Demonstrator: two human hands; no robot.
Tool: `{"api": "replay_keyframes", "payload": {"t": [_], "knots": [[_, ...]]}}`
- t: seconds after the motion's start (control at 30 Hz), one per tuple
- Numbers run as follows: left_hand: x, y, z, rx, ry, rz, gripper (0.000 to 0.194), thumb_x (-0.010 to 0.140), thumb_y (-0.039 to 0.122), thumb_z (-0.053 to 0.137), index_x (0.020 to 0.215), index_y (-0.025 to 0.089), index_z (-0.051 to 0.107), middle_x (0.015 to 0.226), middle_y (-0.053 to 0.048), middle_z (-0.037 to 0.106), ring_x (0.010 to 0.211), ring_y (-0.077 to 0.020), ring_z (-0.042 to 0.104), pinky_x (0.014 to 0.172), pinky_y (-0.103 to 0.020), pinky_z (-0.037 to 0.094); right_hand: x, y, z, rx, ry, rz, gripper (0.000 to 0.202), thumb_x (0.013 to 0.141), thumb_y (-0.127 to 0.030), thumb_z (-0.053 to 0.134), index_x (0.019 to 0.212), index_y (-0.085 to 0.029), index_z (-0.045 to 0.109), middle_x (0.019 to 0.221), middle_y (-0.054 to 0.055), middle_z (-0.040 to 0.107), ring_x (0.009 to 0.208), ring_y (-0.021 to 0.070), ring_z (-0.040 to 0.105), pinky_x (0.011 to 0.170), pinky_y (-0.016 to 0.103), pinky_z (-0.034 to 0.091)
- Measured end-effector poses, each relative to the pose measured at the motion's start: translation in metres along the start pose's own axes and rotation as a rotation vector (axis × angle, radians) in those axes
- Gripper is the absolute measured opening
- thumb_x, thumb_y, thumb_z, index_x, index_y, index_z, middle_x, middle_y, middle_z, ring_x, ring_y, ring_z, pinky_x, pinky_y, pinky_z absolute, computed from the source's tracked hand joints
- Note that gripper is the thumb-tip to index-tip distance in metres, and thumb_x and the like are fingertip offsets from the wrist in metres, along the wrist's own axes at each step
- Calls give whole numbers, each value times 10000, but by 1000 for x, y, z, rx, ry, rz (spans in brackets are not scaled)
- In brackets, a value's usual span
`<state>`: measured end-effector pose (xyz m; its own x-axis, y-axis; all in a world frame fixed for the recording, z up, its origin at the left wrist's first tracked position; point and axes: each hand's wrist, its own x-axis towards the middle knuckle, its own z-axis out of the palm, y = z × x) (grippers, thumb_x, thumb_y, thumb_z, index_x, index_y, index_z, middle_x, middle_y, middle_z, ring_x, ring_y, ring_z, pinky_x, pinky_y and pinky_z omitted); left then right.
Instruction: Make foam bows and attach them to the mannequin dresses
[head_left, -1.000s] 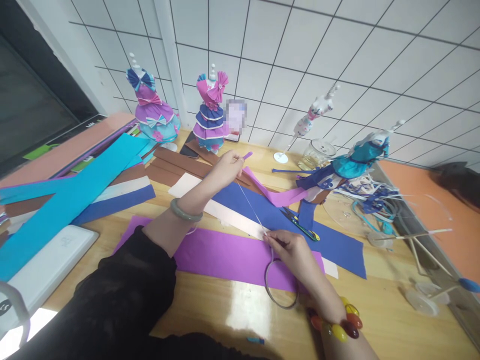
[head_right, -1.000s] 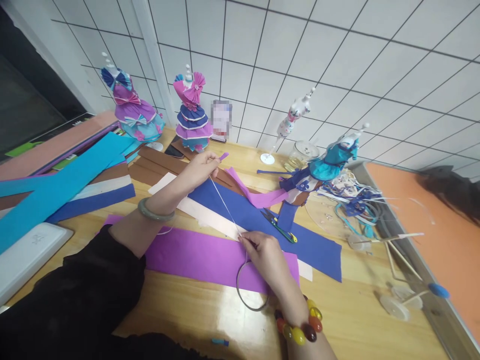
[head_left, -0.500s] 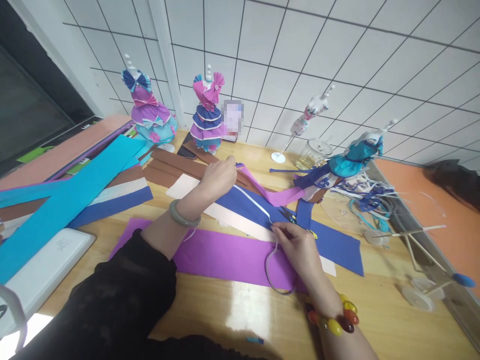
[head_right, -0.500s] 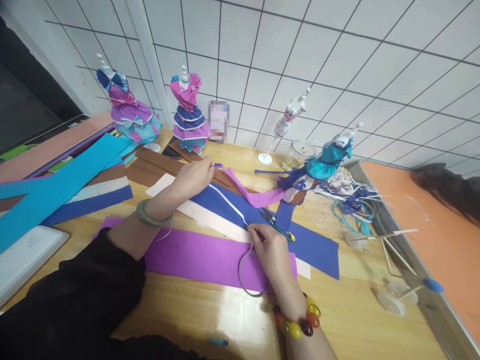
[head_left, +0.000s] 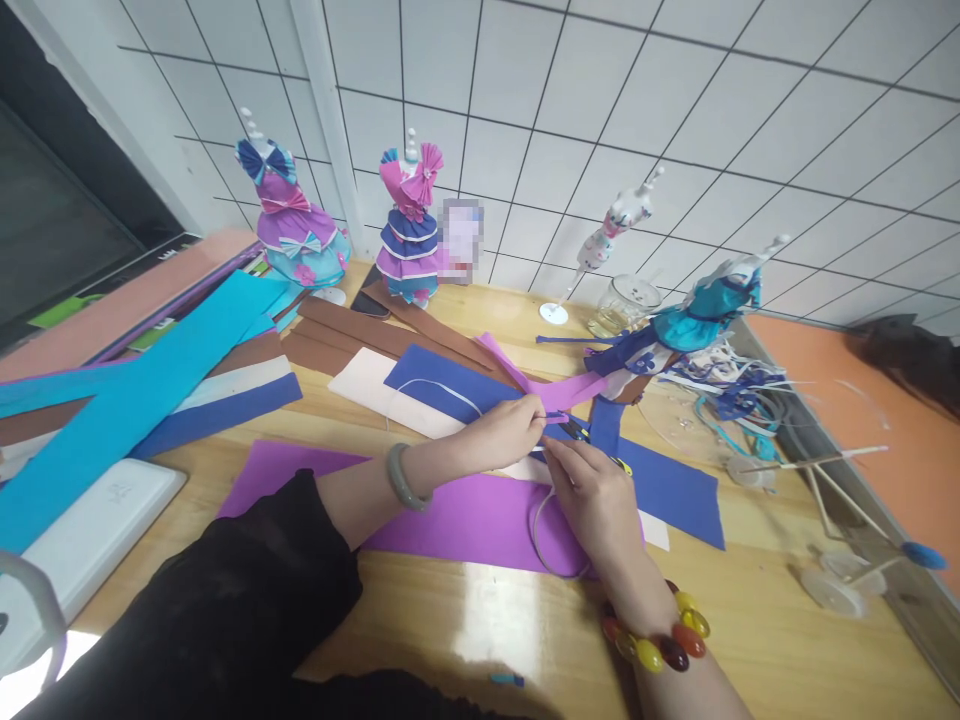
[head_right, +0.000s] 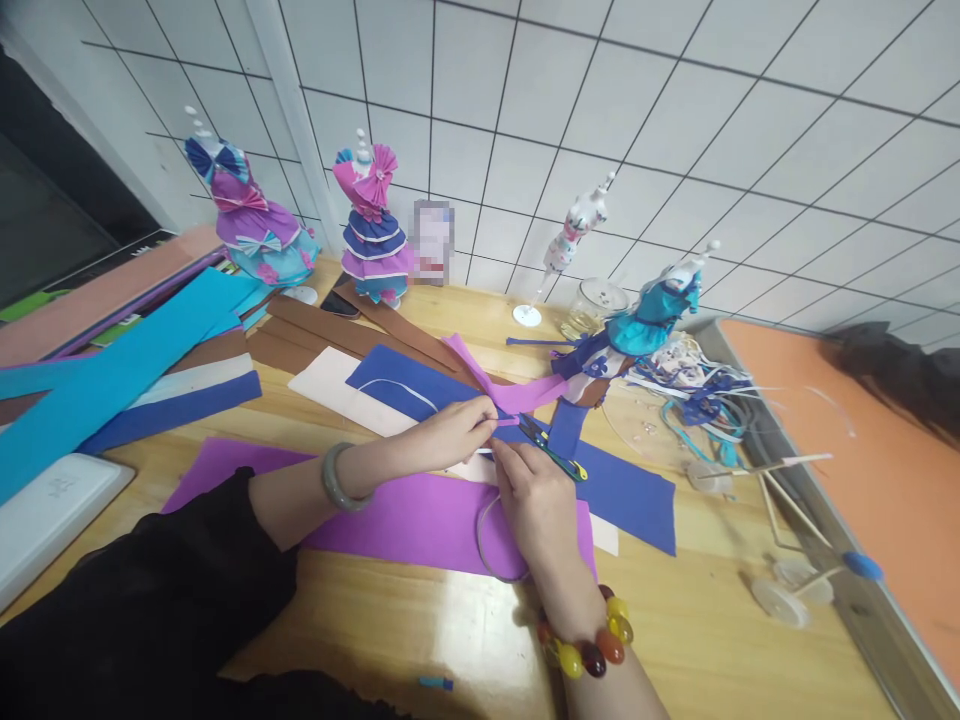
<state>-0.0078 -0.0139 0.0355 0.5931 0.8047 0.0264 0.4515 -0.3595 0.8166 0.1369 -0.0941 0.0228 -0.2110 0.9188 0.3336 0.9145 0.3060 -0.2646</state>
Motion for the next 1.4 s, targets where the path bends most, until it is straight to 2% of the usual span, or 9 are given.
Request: {"api": "replay_keyframes", "payload": {"t": [0.2, 0.4, 0.6, 0.77, 0.9, 1.03, 1.1, 1.23, 1.4], "knots": [[10, -14, 8, -179, 27, -83, 195, 806, 314, 358, 834, 183, 500, 726, 15, 547, 649, -105, 511, 612, -222, 412, 1, 0, 3, 31, 12, 115, 293, 832, -286, 444, 1064, -157, 569, 851, 84, 666, 743, 209, 611, 674, 314, 454], [16, -16, -2, -317, 24, -113, 206, 790, 352, 385, 805, 169, 477, 623, 28, 501, 580, -97, 512, 551, -209, 411, 3, -1, 1, 52, -109, 152, 197, 805, -320, 488, 848, -196, 635, 786, 46, 677, 695, 193, 621, 615, 283, 441], [18, -18, -5, -362, 16, -118, 210, 789, 365, 398, 813, 169, 472, 629, 33, 488, 561, -84, 506, 535, -201, 410, 3, -1, 1, 41, -127, 118, 202, 832, -280, 463, 765, -205, 639, 748, 38, 670, 694, 183, 608, 625, 278, 415], [17, -17, -5, -330, 33, -88, 216, 795, 369, 388, 808, 170, 473, 645, 29, 489, 563, -85, 506, 513, -193, 403, 3, 3, 3, -14, -47, 111, 182, 827, -272, 476, 771, -206, 635, 752, 37, 670, 718, 191, 601, 652, 290, 396], [12, -14, -11, -187, -1, -108, 230, 807, 369, 367, 814, 173, 487, 650, 10, 536, 574, -102, 520, 496, -194, 392, 2, 5, 4, -58, 2, 96, 181, 829, -274, 473, 797, -206, 637, 756, 42, 671, 715, 191, 597, 646, 291, 378], [6, -13, -18, -8, -67, -165, 185, 814, 310, 349, 805, 181, 481, 614, 11, 556, 450, -94, 498, 444, -201, 362, 2, 6, 5, -124, 27, 67, 195, 835, -291, 469, 795, -205, 640, 733, 42, 666, 699, 186, 587, 648, 292, 355], [5, -13, -19, -3, -88, -181, 161, 814, 278, 339, 800, 180, 467, 623, 9, 563, 407, -84, 485, 434, -203, 366, 2, 6, 4, -162, 45, 50, 199, 841, -290, 467, 795, -205, 641, 726, 40, 662, 697, 183, 578, 655, 294, 340], [8, -11, -11, -247, -91, -231, 143, 820, 286, 344, 784, 178, 429, 641, -5, 567, 467, -98, 544, 444, -196, 406, 2, 3, 1, -215, 45, 21, 185, 849, -255, 463, 833, -196, 638, 721, 45, 651, 717, 185, 561, 670, 300, 316], [8, -3, 3, -613, -235, -348, 116, 818, 286, 368, 785, 176, 389, 566, 16, 534, 384, -77, 490, 383, -172, 358, 1, 1, -3, -238, 55, -37, 187, 856, -230, 448, 884, -185, 627, 753, 54, 645, 738, 185, 543, 687, 307, 307]]}}
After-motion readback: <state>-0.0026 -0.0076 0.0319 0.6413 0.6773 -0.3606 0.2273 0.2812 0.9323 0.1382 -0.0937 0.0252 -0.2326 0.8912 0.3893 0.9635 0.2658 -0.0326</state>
